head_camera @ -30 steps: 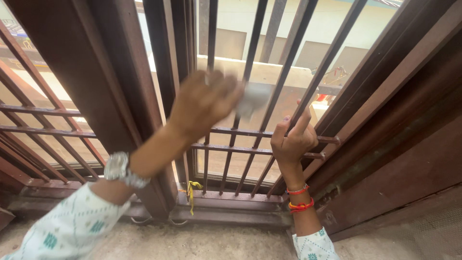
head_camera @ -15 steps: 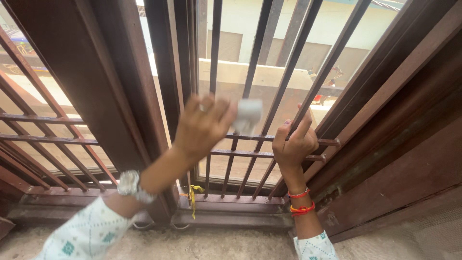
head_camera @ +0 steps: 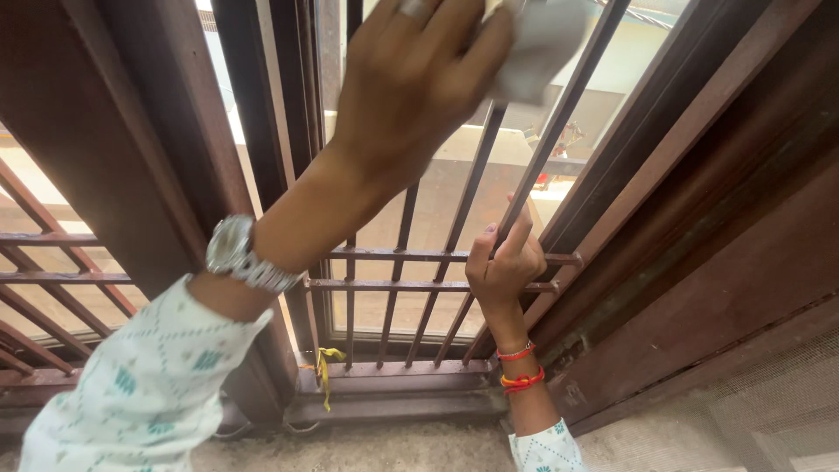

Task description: The person wipes the vertical metal bars of a window grille with a white cloth. They hold the grille with one hand and scrub each bar individually with the other, moving from one section to the next.

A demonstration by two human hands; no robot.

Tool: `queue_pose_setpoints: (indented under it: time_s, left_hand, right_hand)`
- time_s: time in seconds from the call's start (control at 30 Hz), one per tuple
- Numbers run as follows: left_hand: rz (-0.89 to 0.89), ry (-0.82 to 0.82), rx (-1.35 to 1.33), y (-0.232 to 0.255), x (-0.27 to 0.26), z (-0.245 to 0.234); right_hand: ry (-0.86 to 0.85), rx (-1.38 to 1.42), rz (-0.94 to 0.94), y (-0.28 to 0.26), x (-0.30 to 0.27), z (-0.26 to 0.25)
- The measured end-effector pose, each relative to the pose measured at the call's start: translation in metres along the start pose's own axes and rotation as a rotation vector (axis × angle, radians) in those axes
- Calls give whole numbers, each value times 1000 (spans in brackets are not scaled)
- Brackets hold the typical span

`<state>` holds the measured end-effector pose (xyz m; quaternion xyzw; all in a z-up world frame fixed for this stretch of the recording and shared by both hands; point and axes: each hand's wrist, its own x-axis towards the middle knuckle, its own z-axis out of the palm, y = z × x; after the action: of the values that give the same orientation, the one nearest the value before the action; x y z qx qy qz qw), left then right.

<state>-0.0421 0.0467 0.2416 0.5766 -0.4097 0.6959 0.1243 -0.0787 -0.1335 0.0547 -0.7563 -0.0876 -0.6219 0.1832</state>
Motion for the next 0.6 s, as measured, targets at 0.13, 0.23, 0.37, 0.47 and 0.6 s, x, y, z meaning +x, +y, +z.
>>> queue_pose_setpoints:
  time_s: [0.13,0.23,0.37,0.47,0.6]
  left_hand:
    - [-20,-53,-116,20,-3,15]
    - [7,-120,-134,28,-32,11]
    - [-8,-289,-165,28,-78,-2]
    - [22,-369,-169,46,-108,-7]
    - [-65,-463,-235,70,-136,-26]
  right_hand:
    - [-13,1,13,-1,-2,-1]
    - [-39,12,33,1,-4,-3]
    - [-27,-5,21,4,-6,-3]
    - [-20,17,-13,4,-5,-4]
    - [-202,-67,199,1,-9,-11]
